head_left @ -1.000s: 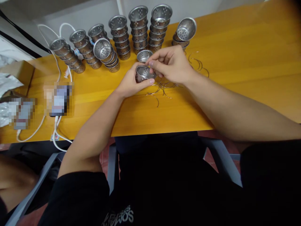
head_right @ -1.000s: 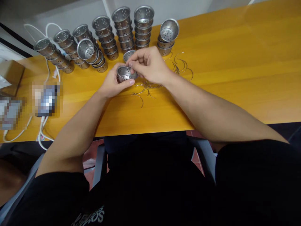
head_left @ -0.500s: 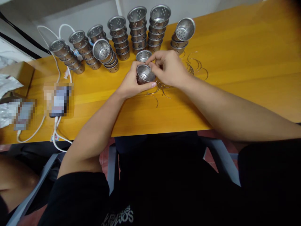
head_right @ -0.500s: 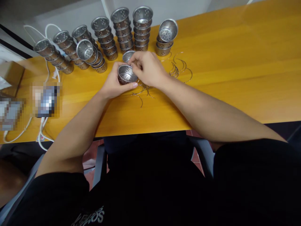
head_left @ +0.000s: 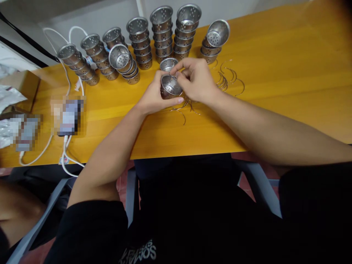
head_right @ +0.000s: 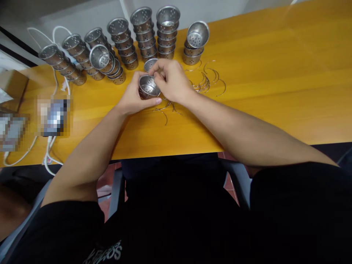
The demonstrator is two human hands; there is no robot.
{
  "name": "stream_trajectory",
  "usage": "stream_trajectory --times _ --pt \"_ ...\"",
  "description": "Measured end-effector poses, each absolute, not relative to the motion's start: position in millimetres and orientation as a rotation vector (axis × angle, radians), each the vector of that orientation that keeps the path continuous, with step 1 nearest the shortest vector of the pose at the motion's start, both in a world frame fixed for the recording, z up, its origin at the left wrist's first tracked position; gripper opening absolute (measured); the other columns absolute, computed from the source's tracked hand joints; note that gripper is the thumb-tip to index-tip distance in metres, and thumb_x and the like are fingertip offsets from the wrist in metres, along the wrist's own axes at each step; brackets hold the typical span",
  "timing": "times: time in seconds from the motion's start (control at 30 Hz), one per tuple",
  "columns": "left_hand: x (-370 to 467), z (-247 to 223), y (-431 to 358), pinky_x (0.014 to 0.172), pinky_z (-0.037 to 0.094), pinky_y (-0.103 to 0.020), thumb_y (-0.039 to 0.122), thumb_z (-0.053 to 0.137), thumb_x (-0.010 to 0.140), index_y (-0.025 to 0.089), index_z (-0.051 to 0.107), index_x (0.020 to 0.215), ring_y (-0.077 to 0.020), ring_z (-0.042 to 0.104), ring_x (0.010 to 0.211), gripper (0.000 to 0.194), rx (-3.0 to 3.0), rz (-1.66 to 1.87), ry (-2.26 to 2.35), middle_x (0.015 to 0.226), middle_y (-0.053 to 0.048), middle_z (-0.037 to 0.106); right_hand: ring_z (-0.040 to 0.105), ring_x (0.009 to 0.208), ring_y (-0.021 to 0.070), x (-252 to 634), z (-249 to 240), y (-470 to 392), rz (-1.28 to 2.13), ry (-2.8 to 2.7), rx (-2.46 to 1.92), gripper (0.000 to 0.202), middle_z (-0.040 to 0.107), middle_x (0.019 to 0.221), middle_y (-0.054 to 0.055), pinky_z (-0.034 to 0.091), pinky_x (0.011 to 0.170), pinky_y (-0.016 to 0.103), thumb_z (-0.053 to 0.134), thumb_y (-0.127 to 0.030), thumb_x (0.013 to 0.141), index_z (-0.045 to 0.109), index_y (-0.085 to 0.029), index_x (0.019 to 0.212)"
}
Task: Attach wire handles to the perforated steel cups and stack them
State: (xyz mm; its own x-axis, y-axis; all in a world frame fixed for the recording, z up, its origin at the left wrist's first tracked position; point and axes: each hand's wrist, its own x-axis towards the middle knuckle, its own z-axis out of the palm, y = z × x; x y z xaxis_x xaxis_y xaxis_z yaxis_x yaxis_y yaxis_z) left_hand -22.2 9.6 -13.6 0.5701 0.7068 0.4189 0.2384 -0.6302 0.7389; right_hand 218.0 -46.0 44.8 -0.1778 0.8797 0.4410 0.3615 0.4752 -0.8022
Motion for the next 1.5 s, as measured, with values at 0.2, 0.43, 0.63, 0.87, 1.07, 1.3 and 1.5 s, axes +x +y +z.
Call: stream_trajectory --times 0.2,0.43,0.63,0.87,1.07,1.3,1.5 --pt "-25.2 -18.0 16.9 0.132 0.070 -0.063 0.112 0.104 0.080 0.029 0.065 0.157 -0.0395 0.085 0.137 0.120 2.125 0.985 0.757 0.140 -0.010 0.079 0.060 0.071 0.0212 230.6 55.2 -45.3 0.927 -1.766 -0.921 0.020 0.079 0.087 0.002 0.049 0.070 0.042 0.100 -0.043 0.114 0.088 -0.032 0.103" --pt "-30.1 -26.4 24.7 0.124 0.075 -0.062 0.116 0.094 0.088 0.030 0.066 0.158 -0.0380 0.085 0.135 0.115 2.037 0.960 0.703 0.138 -0.010 0.078 0.055 0.066 0.0172 246.1 64.8 -47.8 1.221 -1.825 -0.693 0.085 0.075 0.083 -0.001 0.049 0.065 0.038 0.118 -0.105 0.078 0.082 -0.031 0.100" --pt "-28.0 -17.1 18.4 0.137 0.066 -0.064 0.099 0.108 0.085 0.029 0.063 0.157 -0.0404 0.082 0.141 0.110 2.178 1.002 0.748 0.145 -0.010 0.078 0.059 0.066 0.0219 238.9 59.5 -43.2 1.171 -1.785 -0.832 0.088 0.070 0.072 -0.002 0.053 0.067 0.044 0.119 -0.107 0.069 0.074 -0.035 0.093" --pt "-24.1 -7.0 11.6 0.144 0.060 -0.068 0.080 0.110 0.094 0.028 0.064 0.153 -0.0427 0.079 0.145 0.091 2.130 0.982 0.777 0.138 -0.008 0.075 0.064 0.080 0.0289 237.1 57.2 -46.6 1.174 -1.756 -0.926 0.082 0.067 0.073 0.001 0.051 0.073 0.047 0.121 -0.099 0.070 0.072 -0.038 0.095" --pt "-27.5 -12.1 17.9 0.144 0.058 -0.068 0.093 0.111 0.086 0.029 0.063 0.153 -0.0439 0.078 0.146 0.105 2.147 0.972 0.766 0.140 -0.008 0.074 0.059 0.074 0.0254 234.0 56.1 -45.6 1.162 -1.774 -0.888 0.079 0.067 0.072 0.000 0.050 0.071 0.045 0.120 -0.098 0.073 0.074 -0.036 0.091" --pt "-29.5 -13.1 18.3 0.143 0.059 -0.066 0.096 0.105 0.092 0.029 0.063 0.154 -0.0426 0.078 0.147 0.100 2.185 0.967 0.762 0.142 -0.009 0.075 0.056 0.068 0.0219 233.3 53.1 -41.2 1.167 -1.780 -0.830 0.085 0.065 0.070 -0.002 0.049 0.067 0.044 0.121 -0.102 0.070 0.074 -0.034 0.089" --pt "-31.2 -18.3 21.1 0.141 0.062 -0.065 0.097 0.100 0.097 0.028 0.060 0.159 -0.0421 0.079 0.145 0.101 2.241 1.001 0.721 0.142 -0.010 0.074 0.057 0.066 0.0204 235.1 47.1 -37.6 1.131 -1.791 -0.753 0.084 0.066 0.073 -0.001 0.048 0.063 0.041 0.118 -0.103 0.080 0.077 -0.031 0.091"
